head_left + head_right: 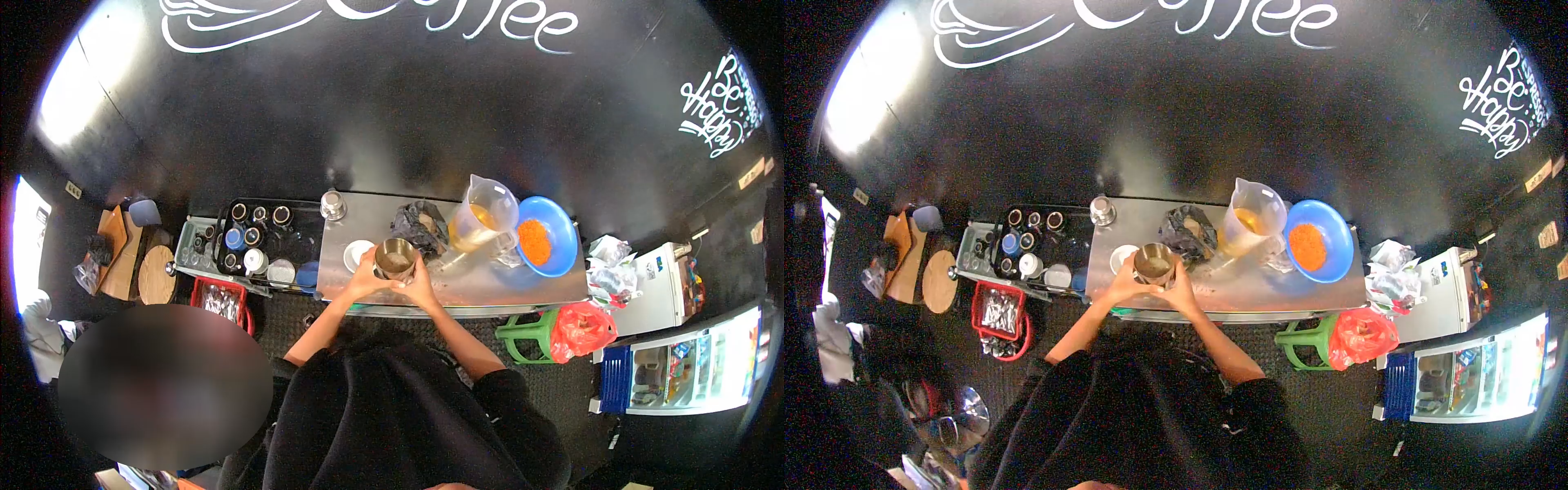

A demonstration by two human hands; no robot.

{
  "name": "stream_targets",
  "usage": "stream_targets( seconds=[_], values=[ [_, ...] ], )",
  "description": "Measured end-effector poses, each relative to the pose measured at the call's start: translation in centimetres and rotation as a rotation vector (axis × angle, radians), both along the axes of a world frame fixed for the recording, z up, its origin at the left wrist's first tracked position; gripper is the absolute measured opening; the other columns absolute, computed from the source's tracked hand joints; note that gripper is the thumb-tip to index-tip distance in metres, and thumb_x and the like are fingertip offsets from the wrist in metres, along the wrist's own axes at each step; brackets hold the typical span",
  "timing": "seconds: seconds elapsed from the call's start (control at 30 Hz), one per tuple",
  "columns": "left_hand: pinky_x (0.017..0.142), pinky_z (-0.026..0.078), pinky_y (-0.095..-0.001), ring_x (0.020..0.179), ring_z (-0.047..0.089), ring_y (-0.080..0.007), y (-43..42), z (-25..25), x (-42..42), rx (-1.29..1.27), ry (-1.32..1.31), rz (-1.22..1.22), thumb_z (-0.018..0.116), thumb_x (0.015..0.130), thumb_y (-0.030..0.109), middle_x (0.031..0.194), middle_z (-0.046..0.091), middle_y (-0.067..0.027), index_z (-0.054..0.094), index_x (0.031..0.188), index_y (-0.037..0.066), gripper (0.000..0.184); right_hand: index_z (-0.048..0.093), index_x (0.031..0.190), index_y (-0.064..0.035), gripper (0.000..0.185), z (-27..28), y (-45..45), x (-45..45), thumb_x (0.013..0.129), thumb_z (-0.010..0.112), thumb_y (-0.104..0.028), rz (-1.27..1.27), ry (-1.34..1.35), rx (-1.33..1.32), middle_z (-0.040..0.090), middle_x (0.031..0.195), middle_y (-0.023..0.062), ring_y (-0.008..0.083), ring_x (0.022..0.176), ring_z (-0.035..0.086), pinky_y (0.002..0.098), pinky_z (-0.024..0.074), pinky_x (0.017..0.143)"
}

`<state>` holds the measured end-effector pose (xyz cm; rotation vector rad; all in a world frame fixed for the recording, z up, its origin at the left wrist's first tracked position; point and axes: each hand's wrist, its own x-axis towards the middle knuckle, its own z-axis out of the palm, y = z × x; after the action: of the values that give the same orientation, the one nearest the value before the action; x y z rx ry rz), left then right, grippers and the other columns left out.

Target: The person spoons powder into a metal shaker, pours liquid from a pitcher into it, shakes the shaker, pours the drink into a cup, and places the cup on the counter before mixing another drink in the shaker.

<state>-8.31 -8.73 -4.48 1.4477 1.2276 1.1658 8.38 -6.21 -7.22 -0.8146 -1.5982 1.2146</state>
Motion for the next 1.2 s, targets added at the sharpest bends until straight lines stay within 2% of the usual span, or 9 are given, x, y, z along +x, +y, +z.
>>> stream_targets(
  seconds=[0.07,0.13,0.2,0.3,0.4,0.57,0.67,0.8,1.2],
  values=[
    [0.103,0.032,-0.0423,0.118,0.045,-0.0332,-0.8,-1.5,-1.1,-0.016,0.333,0.073,0.090,0.046,0.038,0.125,0.048,-0.0191,0.039,0.131,-0.002,0.106,0.034,0.132,-0.0031,0.092,0.7,-0.1,0.3,0.056,0.085,-0.013,0.027,-0.061,0.001,0.050,0.124,0.0121,0.0207,0.115,0.049,0.0343,0.0397,0.097],
    [0.103,0.031,-0.0450,0.116,0.046,-0.0348,-1.2,-3.6,-2.2,0.002,0.305,0.065,0.090,0.045,0.039,0.126,0.048,-0.0196,0.035,0.134,-0.003,0.113,0.034,0.131,-0.0002,0.092,2.0,-0.4,0.5,0.055,0.085,-0.010,0.048,-0.065,-0.138,0.050,0.123,0.0124,0.0211,0.115,0.049,0.0345,0.0396,0.098],
    [0.101,0.032,-0.0458,0.115,0.046,-0.0335,-2.1,-5.9,-3.0,0.013,0.210,0.380,0.089,0.047,0.038,0.126,0.049,-0.0193,0.030,0.138,0.000,0.115,0.034,0.131,0.0017,0.092,2.0,-0.4,0.7,0.055,0.085,-0.011,0.038,-0.114,-0.213,0.053,0.121,0.0136,0.0212,0.112,0.052,0.0331,0.0407,0.096],
    [0.099,0.035,-0.0465,0.113,0.047,-0.0328,-2.1,-8.4,-4.1,-0.023,0.378,0.517,0.086,0.052,0.021,0.126,0.048,-0.0186,0.023,0.143,0.005,0.112,0.036,0.132,0.0036,0.092,0.1,0.2,1.0,0.055,0.085,-0.012,-0.059,-0.365,0.035,0.059,0.112,0.0158,0.0197,0.099,0.059,0.0326,0.0477,0.085],
    [0.091,0.044,-0.0432,0.112,0.049,-0.0315,-2.1,-9.8,-4.7,0.104,0.516,0.515,0.080,0.054,0.004,0.128,0.046,-0.0165,0.022,0.144,0.011,0.108,0.038,0.131,0.0038,0.091,-0.7,0.4,0.9,0.055,0.085,-0.014,-0.051,-0.594,-0.039,0.063,0.100,0.0158,0.0199,0.093,0.062,0.0327,0.0492,0.080],
    [0.075,0.056,-0.0293,0.107,0.053,-0.0244,-2.4,-10.4,-3.7,-0.082,0.087,0.463,0.071,0.059,-0.007,0.127,0.046,-0.0116,0.032,0.141,0.014,0.093,0.043,0.130,-0.0002,0.093,-1.1,-0.1,0.4,0.050,0.086,-0.022,-0.126,-0.705,0.049,0.064,0.096,0.0181,0.0265,0.091,0.064,0.0357,0.0498,0.079],
    [0.080,0.055,-0.0314,0.102,0.056,-0.0223,-3.1,-11.4,-3.9,-0.184,-0.173,0.448,0.068,0.062,-0.009,0.127,0.046,-0.0100,0.037,0.137,0.011,0.083,0.045,0.129,-0.0043,0.095,-0.6,-0.3,0.2,0.047,0.085,-0.028,-0.149,-0.769,0.051,0.064,0.101,0.0194,0.0316,0.091,0.064,0.0385,0.0501,0.078],
    [0.079,0.055,-0.0321,0.100,0.056,-0.0210,-3.8,-11.2,-3.7,-0.174,-0.247,0.456,0.069,0.065,-0.007,0.127,0.045,-0.0088,0.040,0.134,0.009,0.076,0.047,0.129,-0.0083,0.095,-0.2,-0.3,0.2,0.045,0.084,-0.031,-0.161,-0.840,0.041,0.063,0.104,0.0185,0.0338,0.090,0.063,0.0407,0.0502,0.079],
    [0.074,0.054,-0.0247,0.088,0.056,-0.0141,-3.8,-10.8,-4.5,-0.140,-0.077,0.420,0.080,0.066,0.007,0.115,0.046,-0.0070,0.039,0.139,0.027,0.086,0.049,0.127,-0.0119,0.089,1.7,-0.6,0.5,0.045,0.078,-0.033,-0.157,-0.961,0.092,0.062,0.105,0.0144,0.0332,0.092,0.062,0.0415,0.0512,0.077]
  ],
)
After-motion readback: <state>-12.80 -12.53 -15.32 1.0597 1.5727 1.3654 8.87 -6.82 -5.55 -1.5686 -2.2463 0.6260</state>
